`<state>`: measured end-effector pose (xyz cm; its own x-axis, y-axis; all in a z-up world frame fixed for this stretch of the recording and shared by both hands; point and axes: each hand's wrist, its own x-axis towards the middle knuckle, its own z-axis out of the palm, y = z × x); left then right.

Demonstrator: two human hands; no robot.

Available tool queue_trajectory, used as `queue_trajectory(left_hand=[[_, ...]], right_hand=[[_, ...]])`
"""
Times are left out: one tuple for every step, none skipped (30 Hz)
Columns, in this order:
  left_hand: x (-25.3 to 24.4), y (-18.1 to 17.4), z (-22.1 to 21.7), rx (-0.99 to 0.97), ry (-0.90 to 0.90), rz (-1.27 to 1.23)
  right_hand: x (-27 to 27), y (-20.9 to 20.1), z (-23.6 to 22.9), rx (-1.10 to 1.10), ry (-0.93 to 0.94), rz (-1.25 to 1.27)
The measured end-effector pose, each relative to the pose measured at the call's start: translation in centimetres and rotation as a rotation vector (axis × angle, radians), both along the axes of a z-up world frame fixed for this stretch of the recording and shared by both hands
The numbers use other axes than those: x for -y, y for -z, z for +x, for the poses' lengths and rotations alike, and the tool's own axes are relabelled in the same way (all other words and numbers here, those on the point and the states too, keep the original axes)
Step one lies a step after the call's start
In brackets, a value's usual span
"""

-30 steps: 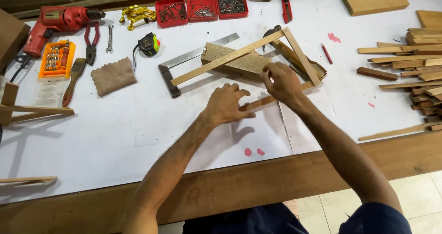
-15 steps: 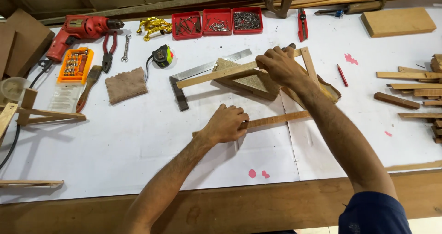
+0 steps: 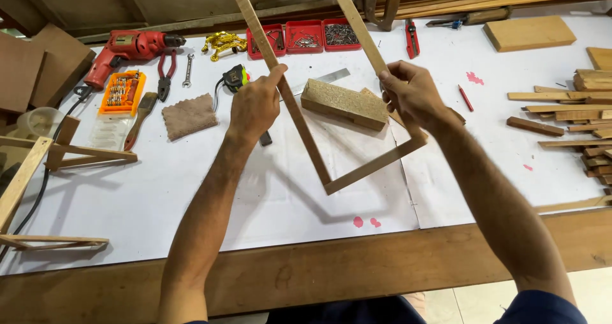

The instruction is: The person arranges thin wooden sticks into a rectangular frame on a workbench, nails the joints with a hammer, and measures the frame with a metal ruler. They reposition the sticks and press joints together while fastening the corners.

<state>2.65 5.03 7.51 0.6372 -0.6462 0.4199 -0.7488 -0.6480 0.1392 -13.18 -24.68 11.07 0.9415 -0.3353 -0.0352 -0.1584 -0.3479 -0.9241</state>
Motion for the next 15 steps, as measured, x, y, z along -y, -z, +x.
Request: queue_trajectory(left_hand=[[0.2, 0.4, 0.7, 0.005, 0.006, -0.002], [0.4, 0.9, 1.4, -0.224, 0.059, -0.190], [0.6, 1.4, 2.1, -0.453, 0.113, -0.376], [1.1, 1.7, 2.2, -0.452, 0.119, -0.376], [1.7, 2.0, 2.5, -0.350, 0.180, -0.416], [2.1, 2.5, 2.6, -0.250, 0.239, -0.453], [2.8, 3.2, 2.7, -0.253, 0.241, -0.452], [3.3, 4.1, 2.6, -0.336, 0.235, -0.434], [3.8, 5.0, 2.5, -0.419, 0.229, -0.414], [3.9, 5.6, 2.1, -0.424, 0.231, -0.414], [4.0, 6.2, 1.6, -0.514, 0.181, -0.352], [4.3, 6.7, 1.2, -0.604, 0.133, -0.287], [4.4, 7.8, 1.1, -0.609, 0.136, -0.286], [4.4, 9.0, 0.8, -0.606, 0.159, -0.274], [4.5, 10.2, 0.6, -0.602, 0.183, -0.262]], right_hand=[[-0.7, 1.9, -0.3, 0.005, 0.006, -0.002], [-1.4, 3.8, -0.6, 0.069, 0.071, 0.206], [-2.0, 5.8, -0.8, 0.135, 0.136, 0.414], [-3.7, 6.6, -1.5, 0.137, 0.140, 0.413], [-5.3, 7.4, -2.0, 0.078, 0.226, 0.525], [-7.1, 8.3, -2.6, 0.015, 0.310, 0.639], [-7.6, 9.3, -3.2, 0.015, 0.314, 0.639], [-8.2, 10.4, -3.9, -0.015, 0.260, 0.642], [-8.8, 11.6, -4.7, -0.044, 0.206, 0.646], [-9.0, 12.2, -5.1, -0.047, 0.209, 0.646], [-9.2, 12.8, -5.5, -0.110, 0.179, 0.600], [-9.3, 13.3, -5.8, -0.173, 0.149, 0.555], [-9.0, 13.7, -5.9, -0.177, 0.154, 0.555], [-8.9, 14.1, -6.1, -0.245, 0.112, 0.559], [-8.8, 14.6, -6.3, -0.313, 0.070, 0.562]])
